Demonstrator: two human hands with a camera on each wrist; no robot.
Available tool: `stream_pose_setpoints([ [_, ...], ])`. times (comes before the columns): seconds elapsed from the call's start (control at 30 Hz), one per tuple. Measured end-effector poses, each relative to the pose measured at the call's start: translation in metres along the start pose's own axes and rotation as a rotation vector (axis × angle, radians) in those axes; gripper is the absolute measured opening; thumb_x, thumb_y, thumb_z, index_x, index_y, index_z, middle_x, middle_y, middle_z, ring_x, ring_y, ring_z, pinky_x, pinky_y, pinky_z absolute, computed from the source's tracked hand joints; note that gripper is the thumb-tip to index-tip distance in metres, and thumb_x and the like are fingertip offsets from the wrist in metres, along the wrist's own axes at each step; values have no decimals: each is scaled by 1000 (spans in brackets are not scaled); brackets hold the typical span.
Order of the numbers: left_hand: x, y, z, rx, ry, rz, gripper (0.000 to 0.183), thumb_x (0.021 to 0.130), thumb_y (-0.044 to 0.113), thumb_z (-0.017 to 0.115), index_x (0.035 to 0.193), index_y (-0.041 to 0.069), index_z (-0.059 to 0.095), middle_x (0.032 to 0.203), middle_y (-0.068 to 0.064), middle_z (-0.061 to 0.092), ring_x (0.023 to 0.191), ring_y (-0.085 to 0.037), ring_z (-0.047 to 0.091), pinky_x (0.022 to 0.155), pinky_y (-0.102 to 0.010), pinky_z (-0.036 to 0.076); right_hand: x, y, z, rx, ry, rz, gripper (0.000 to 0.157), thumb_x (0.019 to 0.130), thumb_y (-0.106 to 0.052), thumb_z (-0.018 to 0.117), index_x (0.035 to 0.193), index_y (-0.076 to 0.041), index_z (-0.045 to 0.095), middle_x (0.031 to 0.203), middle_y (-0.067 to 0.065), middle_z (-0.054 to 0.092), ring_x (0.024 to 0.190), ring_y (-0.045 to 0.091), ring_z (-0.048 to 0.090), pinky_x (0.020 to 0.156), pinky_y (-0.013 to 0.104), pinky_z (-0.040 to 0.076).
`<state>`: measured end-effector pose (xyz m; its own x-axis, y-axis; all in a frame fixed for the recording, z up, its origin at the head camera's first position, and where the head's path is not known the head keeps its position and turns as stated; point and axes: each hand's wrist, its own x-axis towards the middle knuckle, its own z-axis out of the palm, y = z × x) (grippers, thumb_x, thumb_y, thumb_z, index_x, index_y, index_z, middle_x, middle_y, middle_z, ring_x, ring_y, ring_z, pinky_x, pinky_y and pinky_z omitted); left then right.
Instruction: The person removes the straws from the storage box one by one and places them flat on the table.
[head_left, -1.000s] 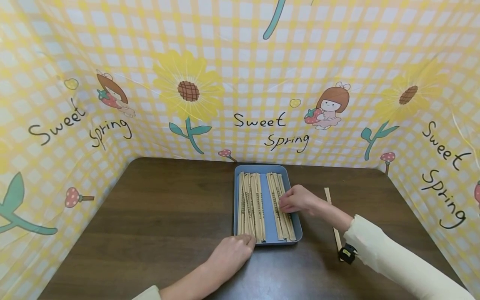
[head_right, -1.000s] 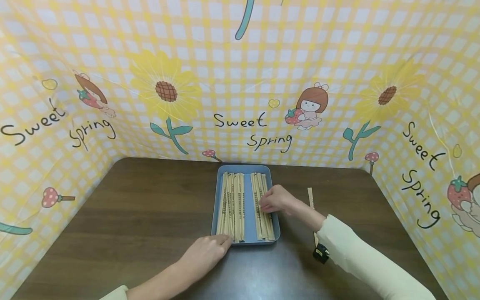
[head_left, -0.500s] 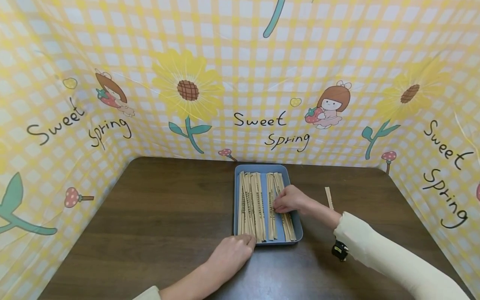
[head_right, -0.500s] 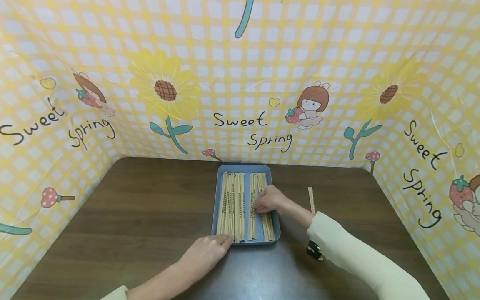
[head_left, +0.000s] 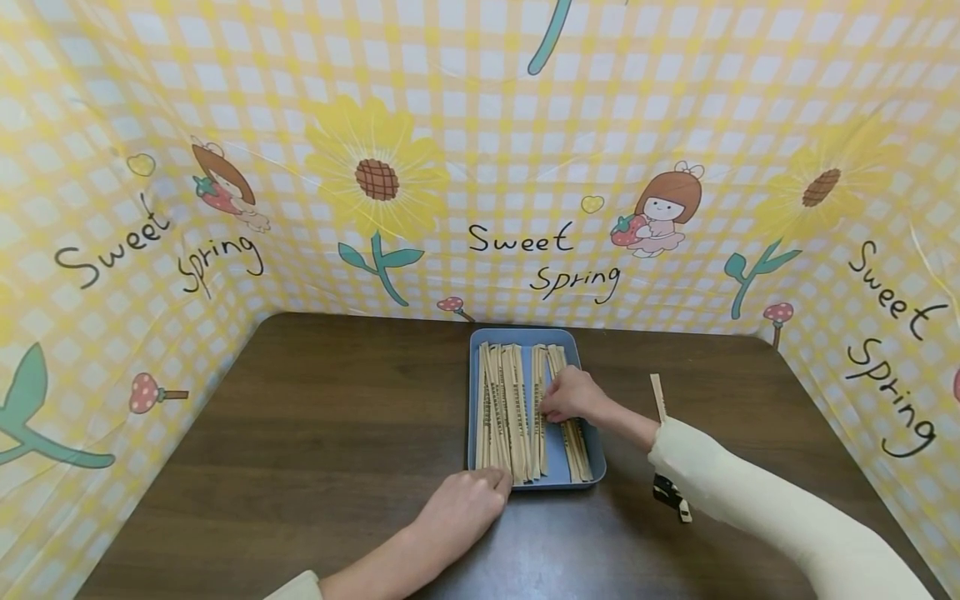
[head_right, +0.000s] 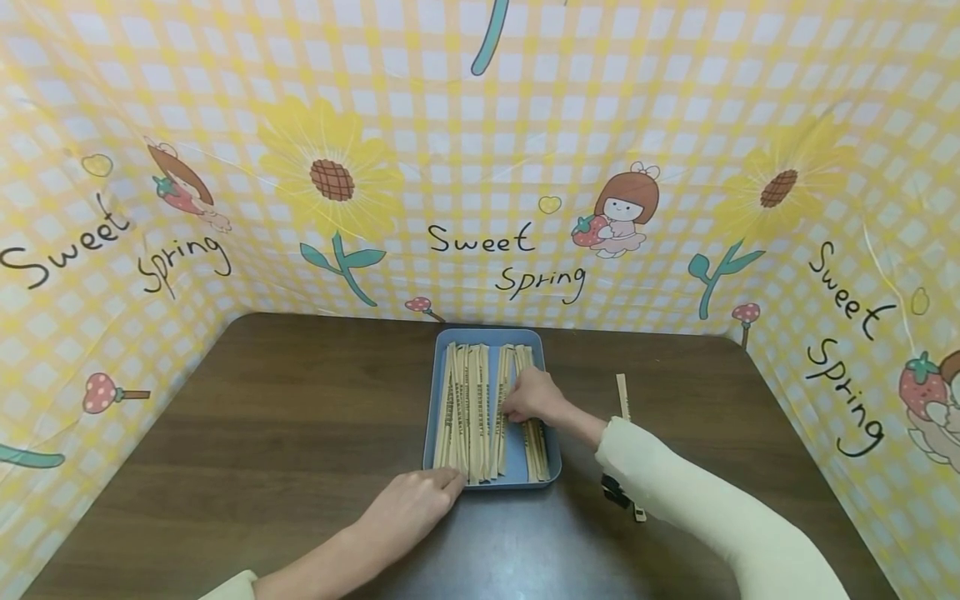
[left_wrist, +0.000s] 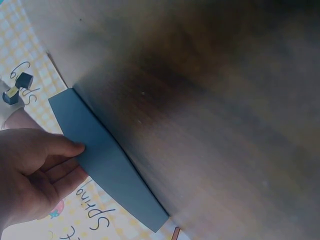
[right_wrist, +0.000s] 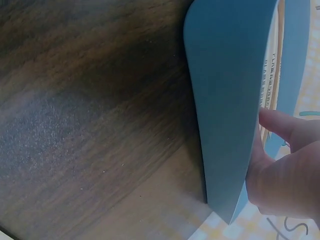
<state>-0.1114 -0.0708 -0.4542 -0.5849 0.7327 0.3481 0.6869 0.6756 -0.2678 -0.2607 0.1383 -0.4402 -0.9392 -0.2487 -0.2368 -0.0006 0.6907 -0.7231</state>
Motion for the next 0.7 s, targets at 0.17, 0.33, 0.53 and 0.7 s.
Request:
stream_pose_setpoints([
  [0.17, 1, 0, 0, -5, -4, -2, 13, 83, 4, 74, 95, 6, 72, 88, -1, 69, 77, -11, 66, 58, -23, 55, 0, -1, 0, -31, 20, -35, 16, 82, 0, 76, 67, 0, 72, 60, 8, 68, 57, 16, 69, 56, 27, 58],
  [0.33, 1, -1, 1, -11, 2, -3, 11, 82, 2, 74, 92, 6, 71, 83, -1, 67, 75, -11, 65, 57, -23, 54, 1, -2, 2, -75, 31, -37, 18, 80, -4, 79, 63, -3, 72, 57, 7, 67, 54, 17, 68, 53, 26, 56],
  [0.53, 0, -1, 1, -13, 17, 0, 10, 81, 2, 73, 90, 6, 69, 81, -1, 65, 73, -11, 65, 56, -23, 54, 3, -2, 4, -147, 39, -62, 24, 80, -10, 81, 58, -5, 72, 52, 5, 64, 50, 18, 67, 51, 25, 54],
  [0.7, 0, -1, 2, -5, 33, 2, 11, 80, 2, 74, 88, 6, 68, 80, 0, 64, 71, -11, 64, 55, -23, 54, 4, 0, 4, -146, 43, -71, 24, 78, -6, 79, 56, -6, 72, 50, 4, 63, 50, 19, 66, 51, 26, 54],
])
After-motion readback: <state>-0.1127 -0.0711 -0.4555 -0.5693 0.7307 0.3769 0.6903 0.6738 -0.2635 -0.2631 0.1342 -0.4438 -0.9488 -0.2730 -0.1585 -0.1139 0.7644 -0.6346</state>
